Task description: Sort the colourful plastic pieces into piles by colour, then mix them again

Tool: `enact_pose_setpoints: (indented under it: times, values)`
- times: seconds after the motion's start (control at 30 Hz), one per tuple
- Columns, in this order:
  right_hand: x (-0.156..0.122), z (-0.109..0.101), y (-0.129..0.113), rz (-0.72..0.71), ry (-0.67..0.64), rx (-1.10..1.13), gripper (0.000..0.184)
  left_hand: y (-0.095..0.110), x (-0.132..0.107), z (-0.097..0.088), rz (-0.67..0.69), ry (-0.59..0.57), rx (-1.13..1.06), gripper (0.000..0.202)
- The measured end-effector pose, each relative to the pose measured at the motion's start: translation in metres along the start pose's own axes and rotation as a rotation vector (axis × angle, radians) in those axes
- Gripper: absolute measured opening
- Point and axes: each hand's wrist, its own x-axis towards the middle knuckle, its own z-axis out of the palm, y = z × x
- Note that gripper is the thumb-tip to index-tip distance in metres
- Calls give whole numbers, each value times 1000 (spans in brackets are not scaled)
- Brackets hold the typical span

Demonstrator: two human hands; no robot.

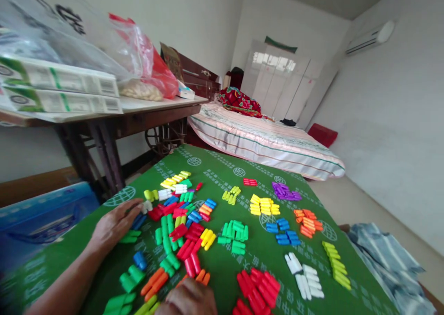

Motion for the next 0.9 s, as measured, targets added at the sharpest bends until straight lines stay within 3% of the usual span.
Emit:
enact_pose_setpoints:
  times: [0.1, 0.17, 0.4, 0.67, 0.9]
  values:
    - [34, -24, 18, 54, -190, 31, 12, -1, 1, 1, -27, 14, -16, 34]
    - [54, -32, 31, 122, -244, 20, 11, 0, 0, 1, -22, 23, -24, 36]
    - [86, -22, 61, 214, -315, 19, 16, 6, -8, -1, -22, 27, -40, 46]
    - [109, -18, 53, 135, -605, 17, 19, 5, -8, -2, -63, 39, -78, 48]
    - [117, -11, 53, 111, -696, -54, 6, 2, -7, 0, -100, 59, -124, 47]
